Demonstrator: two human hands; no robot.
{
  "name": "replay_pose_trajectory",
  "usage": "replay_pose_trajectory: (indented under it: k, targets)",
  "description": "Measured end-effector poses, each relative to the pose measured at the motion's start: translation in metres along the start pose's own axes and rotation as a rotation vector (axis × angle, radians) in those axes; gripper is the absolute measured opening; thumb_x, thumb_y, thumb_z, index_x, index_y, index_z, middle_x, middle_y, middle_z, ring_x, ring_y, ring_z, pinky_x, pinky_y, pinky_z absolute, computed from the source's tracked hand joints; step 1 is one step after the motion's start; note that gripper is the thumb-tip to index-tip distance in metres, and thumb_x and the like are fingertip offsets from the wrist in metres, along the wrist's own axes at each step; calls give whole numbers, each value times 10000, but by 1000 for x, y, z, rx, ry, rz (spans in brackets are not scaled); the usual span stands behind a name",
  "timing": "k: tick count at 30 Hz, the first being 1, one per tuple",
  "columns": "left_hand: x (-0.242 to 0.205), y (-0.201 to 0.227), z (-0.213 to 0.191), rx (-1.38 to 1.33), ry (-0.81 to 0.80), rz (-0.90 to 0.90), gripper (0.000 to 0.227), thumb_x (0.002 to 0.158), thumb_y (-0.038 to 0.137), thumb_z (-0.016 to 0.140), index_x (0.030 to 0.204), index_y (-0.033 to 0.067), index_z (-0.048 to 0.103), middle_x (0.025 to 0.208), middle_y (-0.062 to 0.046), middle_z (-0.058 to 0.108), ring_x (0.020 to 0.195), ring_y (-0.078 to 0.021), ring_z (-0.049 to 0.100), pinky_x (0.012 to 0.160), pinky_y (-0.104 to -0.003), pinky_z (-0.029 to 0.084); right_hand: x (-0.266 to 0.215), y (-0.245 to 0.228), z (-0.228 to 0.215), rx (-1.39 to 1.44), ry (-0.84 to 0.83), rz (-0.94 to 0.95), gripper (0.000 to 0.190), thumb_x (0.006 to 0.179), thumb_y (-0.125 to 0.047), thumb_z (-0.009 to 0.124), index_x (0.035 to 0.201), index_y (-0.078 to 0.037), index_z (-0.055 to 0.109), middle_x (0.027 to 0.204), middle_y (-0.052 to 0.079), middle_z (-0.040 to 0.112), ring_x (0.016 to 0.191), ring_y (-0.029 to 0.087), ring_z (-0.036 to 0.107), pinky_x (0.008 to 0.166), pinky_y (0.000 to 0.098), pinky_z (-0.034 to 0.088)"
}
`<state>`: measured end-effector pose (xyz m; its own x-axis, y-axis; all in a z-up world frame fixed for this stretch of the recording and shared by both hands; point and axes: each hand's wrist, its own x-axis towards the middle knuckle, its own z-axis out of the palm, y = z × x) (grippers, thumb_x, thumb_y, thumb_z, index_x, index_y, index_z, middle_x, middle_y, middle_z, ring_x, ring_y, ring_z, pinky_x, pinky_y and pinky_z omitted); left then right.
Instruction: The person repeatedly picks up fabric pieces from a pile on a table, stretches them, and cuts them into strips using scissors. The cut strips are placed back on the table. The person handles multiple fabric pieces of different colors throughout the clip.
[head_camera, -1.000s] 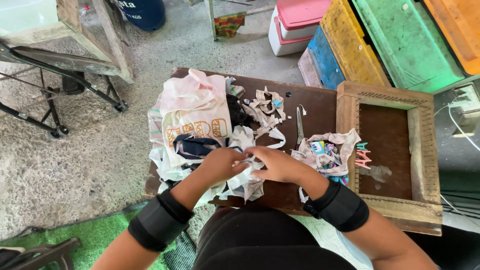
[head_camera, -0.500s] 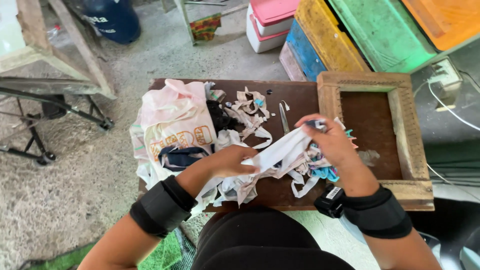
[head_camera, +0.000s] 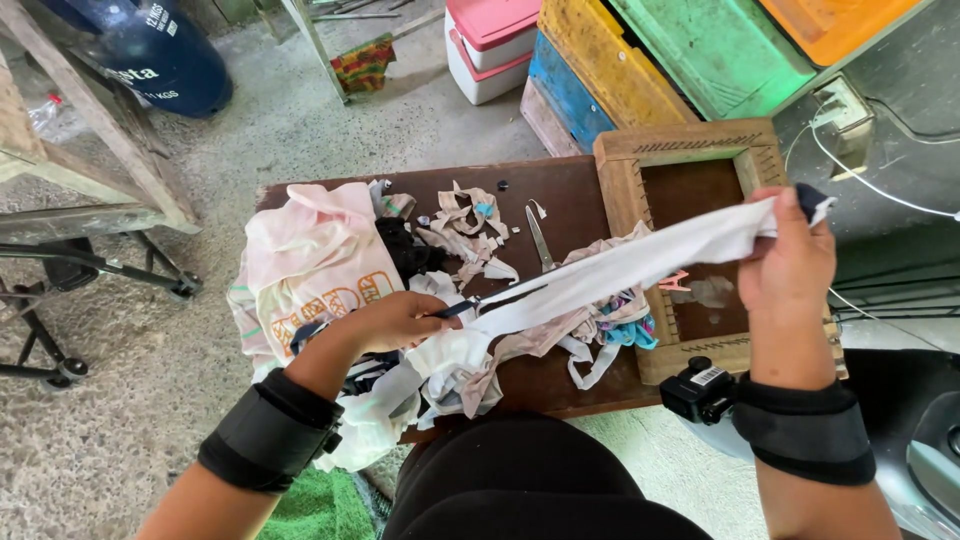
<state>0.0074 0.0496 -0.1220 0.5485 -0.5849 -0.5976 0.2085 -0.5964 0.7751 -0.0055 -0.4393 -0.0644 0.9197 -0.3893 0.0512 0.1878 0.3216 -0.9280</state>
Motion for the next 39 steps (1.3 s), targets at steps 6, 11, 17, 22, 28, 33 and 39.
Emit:
replay_pose_trajectory:
  k: [6,11,17,22,28,33,39]
  targets:
    - [-17,31,-7,-147,18,-97,284,991,350,599,1107,177,791,665,74,508,571,-71,453,533,-280,385,-1,-11,-2,-74,-29,4,181,1193,-211,619,1162,-34,639,1053,120,690,1015,231,673,859,367,525]
    - [-31,35,-16,24,-3,-42,315,1000,397,576,1093,196,799,734,13,598,599,-86,519,590,-275,449,-12,-19,34,-214,-84,175,231,1130,-267,554,1121,-64,664,982,60,676,897,186,652,785,352,549]
    - [-53,34,-36,99,313,156,270,963,287,585,1148,167,741,818,-23,747,681,-102,677,648,-275,540,-11,-10,40,-558,-249,248,175,1076,-177,603,1185,-82,701,996,15,658,876,96,592,752,254,495]
    - [-68,61,-37,-90,442,144,273,1058,286,577,1139,115,773,699,-29,538,633,-140,513,585,-332,457,-15,-8,73,-513,-352,220,191,1003,-56,623,1181,-86,688,1076,-9,674,954,77,623,822,217,510]
    - [-56,123,-4,159,211,303,331,1007,321,593,1278,207,747,614,-27,540,576,-127,492,554,-329,447,-52,-17,166,-617,-880,277,513,831,-201,739,1325,-134,616,1003,-22,613,826,95,616,674,262,529]
    - [-38,122,6,159,123,616,262,1042,294,620,1164,84,719,688,-45,592,622,-105,544,596,-302,495,-51,6,168,-749,-1166,-56,254,912,-226,756,1039,-24,670,960,17,619,912,116,604,815,274,501]
    - [-46,77,-12,90,264,450,289,1010,296,595,1192,94,694,722,-49,631,624,-111,552,580,-310,476,-24,-6,87,-527,-831,114,153,947,-154,705,943,-2,694,991,59,616,948,173,577,859,293,480]
